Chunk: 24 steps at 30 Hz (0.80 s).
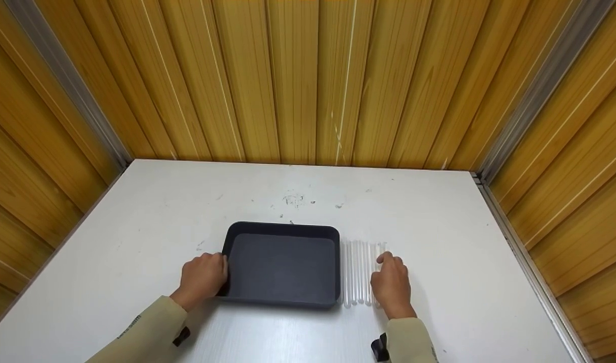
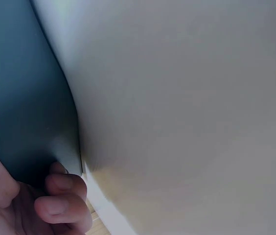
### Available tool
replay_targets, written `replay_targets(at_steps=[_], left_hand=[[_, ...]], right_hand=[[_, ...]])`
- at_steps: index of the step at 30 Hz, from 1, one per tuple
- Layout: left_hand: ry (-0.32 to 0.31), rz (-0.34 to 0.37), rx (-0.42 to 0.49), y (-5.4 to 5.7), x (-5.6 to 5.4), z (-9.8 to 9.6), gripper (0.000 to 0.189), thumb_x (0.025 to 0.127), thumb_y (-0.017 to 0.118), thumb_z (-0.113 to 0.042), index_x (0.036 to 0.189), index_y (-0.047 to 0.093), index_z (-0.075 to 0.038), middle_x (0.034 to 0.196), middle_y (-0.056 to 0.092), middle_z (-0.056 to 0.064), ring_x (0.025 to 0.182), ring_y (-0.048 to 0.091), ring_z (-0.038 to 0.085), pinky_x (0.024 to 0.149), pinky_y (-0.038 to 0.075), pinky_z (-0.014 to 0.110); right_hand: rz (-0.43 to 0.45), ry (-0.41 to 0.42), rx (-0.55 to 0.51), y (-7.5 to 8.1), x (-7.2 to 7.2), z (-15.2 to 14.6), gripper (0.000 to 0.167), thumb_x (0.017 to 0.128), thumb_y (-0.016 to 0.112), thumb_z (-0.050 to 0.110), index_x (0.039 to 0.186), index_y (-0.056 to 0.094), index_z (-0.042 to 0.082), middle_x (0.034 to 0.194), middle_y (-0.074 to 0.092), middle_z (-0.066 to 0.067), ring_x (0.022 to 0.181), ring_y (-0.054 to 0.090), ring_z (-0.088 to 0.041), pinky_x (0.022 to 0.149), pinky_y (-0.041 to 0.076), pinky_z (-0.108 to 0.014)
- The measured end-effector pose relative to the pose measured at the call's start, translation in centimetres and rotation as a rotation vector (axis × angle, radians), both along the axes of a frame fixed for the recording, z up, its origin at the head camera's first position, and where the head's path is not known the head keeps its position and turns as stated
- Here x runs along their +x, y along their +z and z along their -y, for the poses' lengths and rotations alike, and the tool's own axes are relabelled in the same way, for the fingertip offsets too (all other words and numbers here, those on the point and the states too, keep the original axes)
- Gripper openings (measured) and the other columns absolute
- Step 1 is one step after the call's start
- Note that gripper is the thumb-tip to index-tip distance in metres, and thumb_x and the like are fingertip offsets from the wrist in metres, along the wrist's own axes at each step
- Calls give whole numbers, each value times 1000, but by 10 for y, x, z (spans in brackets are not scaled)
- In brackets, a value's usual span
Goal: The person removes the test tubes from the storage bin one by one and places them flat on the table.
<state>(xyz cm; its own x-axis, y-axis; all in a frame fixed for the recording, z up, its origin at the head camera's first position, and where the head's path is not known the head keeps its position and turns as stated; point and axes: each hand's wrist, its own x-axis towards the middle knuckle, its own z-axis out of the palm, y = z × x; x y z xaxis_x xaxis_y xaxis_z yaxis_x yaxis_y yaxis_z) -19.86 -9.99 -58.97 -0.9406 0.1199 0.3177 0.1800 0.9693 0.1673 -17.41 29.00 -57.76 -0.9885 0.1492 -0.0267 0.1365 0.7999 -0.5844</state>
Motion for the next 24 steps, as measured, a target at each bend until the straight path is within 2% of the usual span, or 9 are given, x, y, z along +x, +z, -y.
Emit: replay_targets(at_steps=[7,12,18,24], left_hand=[[0,8,3,-1,1,-2,29,88,56,-12,60,60,-6,58,61,12,48,58,29,40,39,41],[7,15,-5,0,0,-2,29,88,55,-12,59,58,-7,58,61,11,48,58,29,41,40,40],[26,90,-13,4,-2,-1,29,88,57,-15,60,60,-8,58,62,10,49,58,27,42,41,40],[49,142,-3,12,-1,2,31,91,59,-23,65,63,-6,62,63,11,54,60,28,46,43,41]], right_hand=[[4,14,-5,0,0,-2,28,86,52,0,114,55,-6,117,55,-31,110,54,-45,86,45,-52],[-1,24,-21,2,0,-1,28,86,51,0,113,57,-6,116,55,-31,105,55,-42,82,46,-49],[-26,18,8,5,1,2,27,88,53,2,113,59,-6,115,56,-31,96,56,-35,79,47,-47],[-78,2,30,13,1,10,31,91,55,8,120,57,-5,121,55,-31,106,56,-42,86,45,-53]])
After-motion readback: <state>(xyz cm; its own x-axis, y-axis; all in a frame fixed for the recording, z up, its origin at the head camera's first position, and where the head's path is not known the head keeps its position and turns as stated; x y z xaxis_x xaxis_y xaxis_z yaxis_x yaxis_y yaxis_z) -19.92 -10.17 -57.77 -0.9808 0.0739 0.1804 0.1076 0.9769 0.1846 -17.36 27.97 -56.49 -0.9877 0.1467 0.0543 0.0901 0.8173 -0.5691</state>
